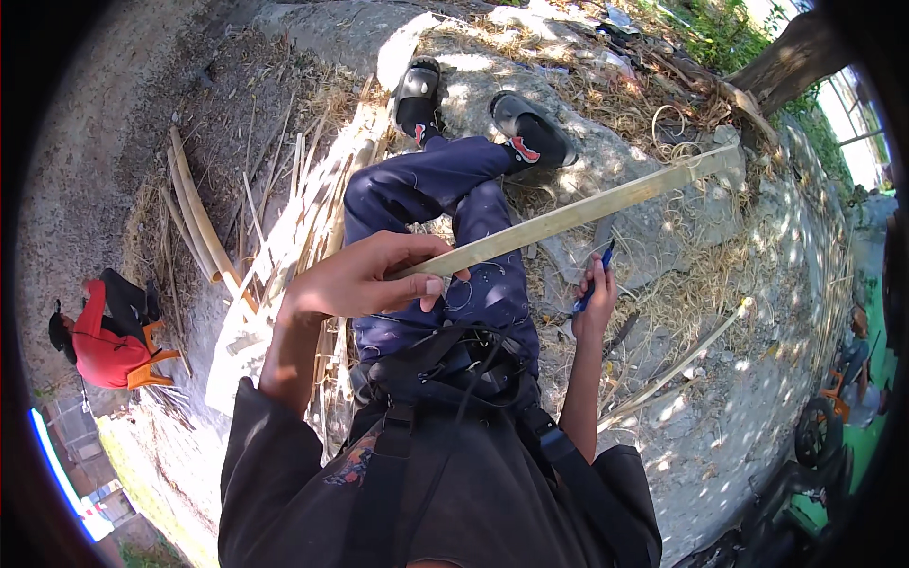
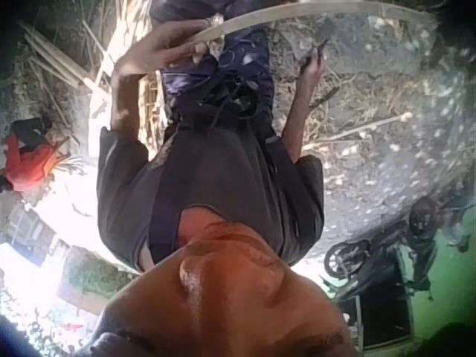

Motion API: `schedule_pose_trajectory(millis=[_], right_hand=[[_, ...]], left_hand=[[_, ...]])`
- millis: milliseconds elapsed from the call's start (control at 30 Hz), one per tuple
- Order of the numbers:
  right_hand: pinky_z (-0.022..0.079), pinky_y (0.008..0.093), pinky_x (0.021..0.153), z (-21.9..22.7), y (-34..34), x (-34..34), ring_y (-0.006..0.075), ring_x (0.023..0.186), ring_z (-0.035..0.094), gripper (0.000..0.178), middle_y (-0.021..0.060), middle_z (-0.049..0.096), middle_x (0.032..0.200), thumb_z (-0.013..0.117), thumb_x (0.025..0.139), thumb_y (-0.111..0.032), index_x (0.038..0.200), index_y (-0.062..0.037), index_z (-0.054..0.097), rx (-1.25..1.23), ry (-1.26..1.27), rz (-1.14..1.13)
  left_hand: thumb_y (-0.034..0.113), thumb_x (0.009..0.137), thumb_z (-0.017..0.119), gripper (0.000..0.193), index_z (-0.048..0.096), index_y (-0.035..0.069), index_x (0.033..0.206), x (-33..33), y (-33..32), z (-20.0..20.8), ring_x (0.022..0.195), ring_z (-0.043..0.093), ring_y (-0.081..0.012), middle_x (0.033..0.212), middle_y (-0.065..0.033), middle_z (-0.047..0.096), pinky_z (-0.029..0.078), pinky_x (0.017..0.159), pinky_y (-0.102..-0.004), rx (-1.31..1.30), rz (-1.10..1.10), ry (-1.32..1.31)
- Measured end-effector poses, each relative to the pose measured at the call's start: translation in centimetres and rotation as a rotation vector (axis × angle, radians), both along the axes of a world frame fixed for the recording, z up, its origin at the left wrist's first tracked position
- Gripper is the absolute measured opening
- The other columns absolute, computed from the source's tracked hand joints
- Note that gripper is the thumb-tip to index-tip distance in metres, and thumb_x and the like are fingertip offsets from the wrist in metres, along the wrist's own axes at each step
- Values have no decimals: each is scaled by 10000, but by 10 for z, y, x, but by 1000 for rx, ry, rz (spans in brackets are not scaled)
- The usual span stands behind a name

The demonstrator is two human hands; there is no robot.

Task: The person scrapes a bamboo stick with a utility knife and then trims the bamboo stick using a machete.

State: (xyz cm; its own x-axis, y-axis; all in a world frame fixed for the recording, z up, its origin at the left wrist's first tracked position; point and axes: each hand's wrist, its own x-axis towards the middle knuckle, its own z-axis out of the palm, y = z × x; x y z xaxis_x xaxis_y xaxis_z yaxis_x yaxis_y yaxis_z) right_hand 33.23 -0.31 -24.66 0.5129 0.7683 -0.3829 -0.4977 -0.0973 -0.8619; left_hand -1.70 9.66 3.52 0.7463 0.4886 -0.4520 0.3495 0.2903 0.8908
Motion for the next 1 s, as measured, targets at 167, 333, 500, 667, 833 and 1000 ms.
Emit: schedule_pose_trajectory(millis=[167, 333, 500, 667, 833, 1000], right_hand=[[337, 223, 510, 101, 5, -11, 51, 576, 428, 306, 6, 522, 863, 607, 1119, -254, 1296, -4, 610, 300, 234, 17], [263, 222, 465, 177, 5, -44, 27, 504, 349, 483, 38, 561, 917, 676, 1079, -339, 1374, 30, 575, 533, 179, 170], [232, 225, 459, 203, 14, -78, 39, 486, 297, 549, -2, 561, 807, 638, 1093, -383, 1425, 45, 546, 642, 68, 315], [236, 228, 455, 215, 16, -87, 27, 479, 284, 405, -17, 538, 760, 647, 1095, -313, 1301, 32, 604, 547, 113, 270], [212, 252, 459, 225, 18, -84, 36, 475, 289, 196, -38, 424, 642, 618, 1090, -153, 1120, 40, 615, 628, 201, 130], [223, 243, 477, 224, 18, -83, 37, 489, 312, 290, -13, 460, 691, 626, 1091, -247, 1149, 36, 602, 567, -1, 107]], left_hand=[[217, 1101, 632, 298, 668, 36, 1335, 6, -6, 8, 634, 497, -11, 803, 21, 637, 372, 534, -228, 7, -32, -41], [201, 1091, 639, 299, 680, 32, 1334, 6, -13, 14, 608, 487, -14, 781, 20, 631, 362, 529, -234, 52, -39, -54], [223, 1086, 646, 325, 679, 22, 1339, 7, -18, 10, 607, 508, -22, 793, 14, 648, 372, 529, -233, 61, -53, -116], [289, 1106, 608, 361, 679, 27, 1344, 3, -22, 10, 636, 542, -44, 792, 6, 652, 402, 532, -236, 211, -109, -165], [378, 1137, 530, 415, 680, 20, 1285, -4, -30, -7, 627, 547, -57, 742, 23, 585, 410, 516, -245, -59, -83, -192], [363, 1139, 545, 358, 645, 20, 1114, 0, -43, -14, 605, 508, -49, 706, 37, 525, 381, 500, -257, -150, 0, -229]])
